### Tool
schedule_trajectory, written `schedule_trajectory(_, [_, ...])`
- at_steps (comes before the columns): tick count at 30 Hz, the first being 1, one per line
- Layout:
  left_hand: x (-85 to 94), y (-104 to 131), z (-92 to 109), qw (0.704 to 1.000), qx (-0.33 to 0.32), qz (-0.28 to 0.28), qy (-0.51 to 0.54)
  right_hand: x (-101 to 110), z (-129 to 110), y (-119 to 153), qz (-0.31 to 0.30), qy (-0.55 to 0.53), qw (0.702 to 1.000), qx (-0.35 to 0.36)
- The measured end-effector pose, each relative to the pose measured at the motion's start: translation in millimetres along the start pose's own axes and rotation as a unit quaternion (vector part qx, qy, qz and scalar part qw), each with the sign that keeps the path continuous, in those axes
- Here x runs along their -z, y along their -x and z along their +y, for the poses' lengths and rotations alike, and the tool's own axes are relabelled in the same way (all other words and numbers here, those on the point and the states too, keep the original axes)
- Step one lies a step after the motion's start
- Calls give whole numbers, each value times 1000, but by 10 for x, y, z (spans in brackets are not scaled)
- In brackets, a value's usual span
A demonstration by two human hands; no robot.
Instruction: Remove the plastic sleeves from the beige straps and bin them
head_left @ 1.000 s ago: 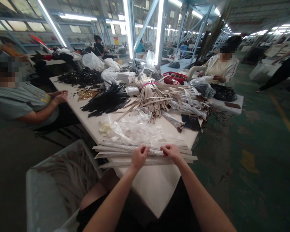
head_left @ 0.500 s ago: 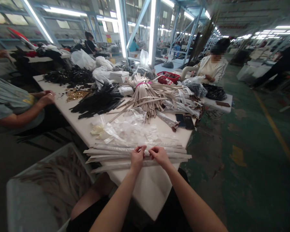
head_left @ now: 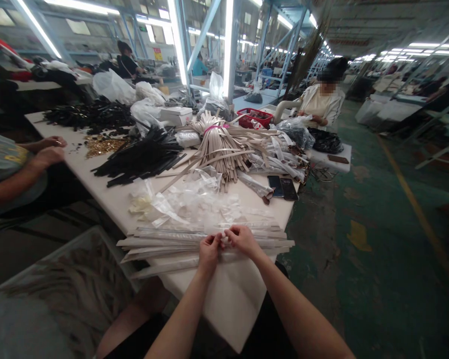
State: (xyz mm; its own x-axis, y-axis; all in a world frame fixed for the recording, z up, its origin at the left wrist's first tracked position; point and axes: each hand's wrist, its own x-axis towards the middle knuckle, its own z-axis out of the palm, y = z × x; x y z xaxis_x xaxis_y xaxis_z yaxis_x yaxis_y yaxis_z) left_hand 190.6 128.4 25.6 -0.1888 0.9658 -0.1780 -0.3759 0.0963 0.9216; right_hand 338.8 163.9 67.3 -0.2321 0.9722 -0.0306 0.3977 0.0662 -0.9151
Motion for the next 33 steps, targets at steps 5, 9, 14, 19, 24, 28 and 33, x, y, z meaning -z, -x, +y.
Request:
schedule_trajectory(5, [-12, -7, 24, 1000, 18, 11, -2, 413, 64, -642, 118, 108, 987, -7])
schedule_trajectory(9, [-18, -19, 51, 1000, 12, -4, 16, 675, 25, -1429, 153, 217, 964, -29])
schedule_trajectory(14, [-10, -52, 46, 1000, 13, -6, 17, 652, -2, -2336, 139, 261, 955, -35])
schedule_trajectory(19, [13, -85, 2, 1000, 21, -1, 3, 442, 111, -2824, 108, 285, 951, -52])
schedule_trajectory(24, [36, -114, -19, 1000, 25, -11, -2, 337, 239, -2984, 119, 286, 949, -54])
schedule_trajectory(28, [10, -112, 25, 999, 34, -1, -10, 374, 264, -3006, 115, 254, 959, -47])
schedule_trajectory(33, [5, -106, 42, 999, 25, -4, -25, 529, 148, -2958, 156, 204, 966, -39])
